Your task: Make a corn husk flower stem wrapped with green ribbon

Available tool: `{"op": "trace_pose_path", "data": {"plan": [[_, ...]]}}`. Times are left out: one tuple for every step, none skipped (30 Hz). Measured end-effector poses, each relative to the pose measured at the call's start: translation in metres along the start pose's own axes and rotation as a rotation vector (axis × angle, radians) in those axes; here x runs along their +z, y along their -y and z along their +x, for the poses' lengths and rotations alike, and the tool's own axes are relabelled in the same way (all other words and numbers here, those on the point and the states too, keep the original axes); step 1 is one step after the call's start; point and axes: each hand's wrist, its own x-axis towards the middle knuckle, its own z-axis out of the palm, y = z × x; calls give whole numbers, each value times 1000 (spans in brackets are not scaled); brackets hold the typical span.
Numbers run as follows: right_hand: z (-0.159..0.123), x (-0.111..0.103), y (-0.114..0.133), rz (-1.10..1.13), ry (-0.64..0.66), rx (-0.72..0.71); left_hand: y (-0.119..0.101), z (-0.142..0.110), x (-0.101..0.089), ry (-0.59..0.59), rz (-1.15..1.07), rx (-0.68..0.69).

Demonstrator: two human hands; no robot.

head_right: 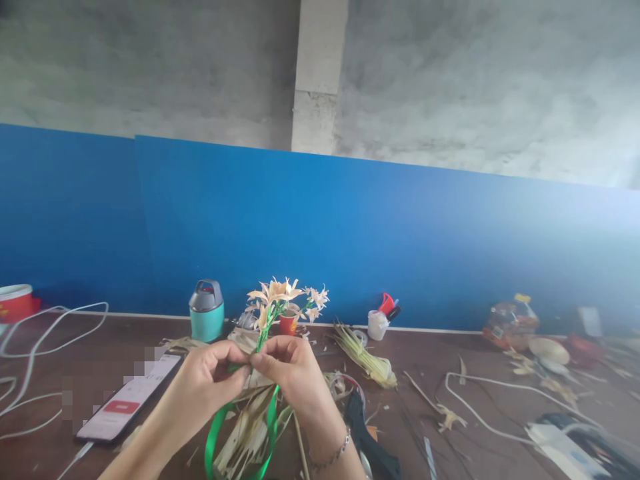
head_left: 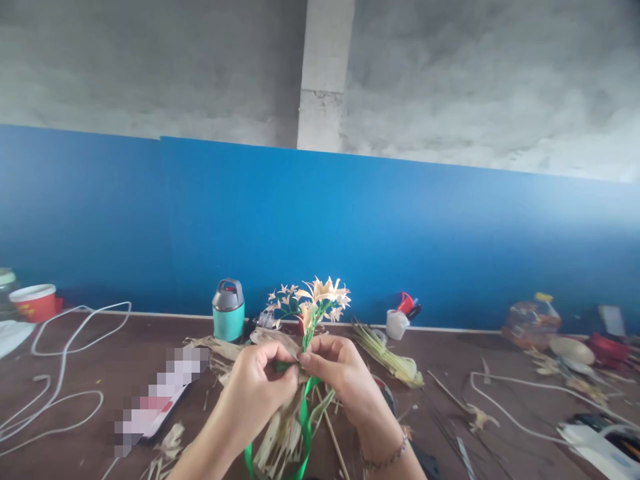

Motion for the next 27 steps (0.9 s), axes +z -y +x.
{"op": "trace_pose_path", "data": {"plan": [[0, 0, 1, -12, -6, 1, -1, -1, 1, 6, -7, -9], [0, -1, 1, -21, -9, 1, -3, -2, 1, 17, -24, -18], [0, -1, 1, -25, -12, -3, -5, -3, 2, 33, -48, -29], [0, -1, 1, -28, -17, -8, -7, -4, 2, 50, -72, -41], [-1, -1, 1, -32, -21, -12, -9, -4, 2, 61, -90, -51], [-1, -1, 1, -38, -25, -14, -10, -4, 3, 65, -101, -61], [-1, -1, 1, -46, -31, -16, -11, -4, 3, 60, -104, -67], [-1, -1, 1, -55, -40, -16, -11, -4, 3, 49, -103, -73], [-1, 0, 1, -62, -50, -16, -12, -4, 3, 37, -104, -78], [-2, 0, 1, -64, -58, -17, -12, -3, 3, 29, -111, -84], [-2, 1, 1, -57, -61, -20, -11, -3, 3, 32, -126, -93], [-2, 1, 2, -35, -51, -20, -11, -3, 3, 50, -151, -107], [-3, 1, 3, -2, -27, -18, -11, -3, 2, 77, -186, -128], [-4, 1, 4, 41, 9, -15, -11, -3, 1, 111, -233, -156], [-5, 0, 4, 85, 59, -8, -11, -3, 1, 146, -289, -188], [-6, -1, 5, 127, 118, 4, -11, -3, 0, 181, -350, -219], [-6, -1, 4, 163, 177, 15, -11, -3, -1, 210, -411, -243], [-7, -2, 4, 195, 225, 21, -11, -4, -2, 234, -468, -260], [-7, -3, 3, 224, 255, 21, -10, -4, -2, 255, -515, -269], [-7, -3, 2, 251, 269, 16, -10, -4, -3, 269, -553, -273], [-7, -3, 1, 272, 267, 7, -9, -4, -3, 278, -578, -277], [-7, -2, 0, 282, 248, -7, -9, -4, -3, 279, -590, -282], [-7, -2, 1, 279, 222, -26, -8, -3, -2, 274, -585, -288], [-7, -1, 1, 261, 192, -45, -7, -2, -2, 264, -560, -286], [-6, 0, 2, 229, 162, -65, -7, -2, -2, 248, -518, -277], [-6, 2, 3, 186, 127, -81, -6, -1, -1, 228, -467, -262], [-6, 3, 4, 134, 89, -96, -6, 0, -1, 202, -414, -243]]}}
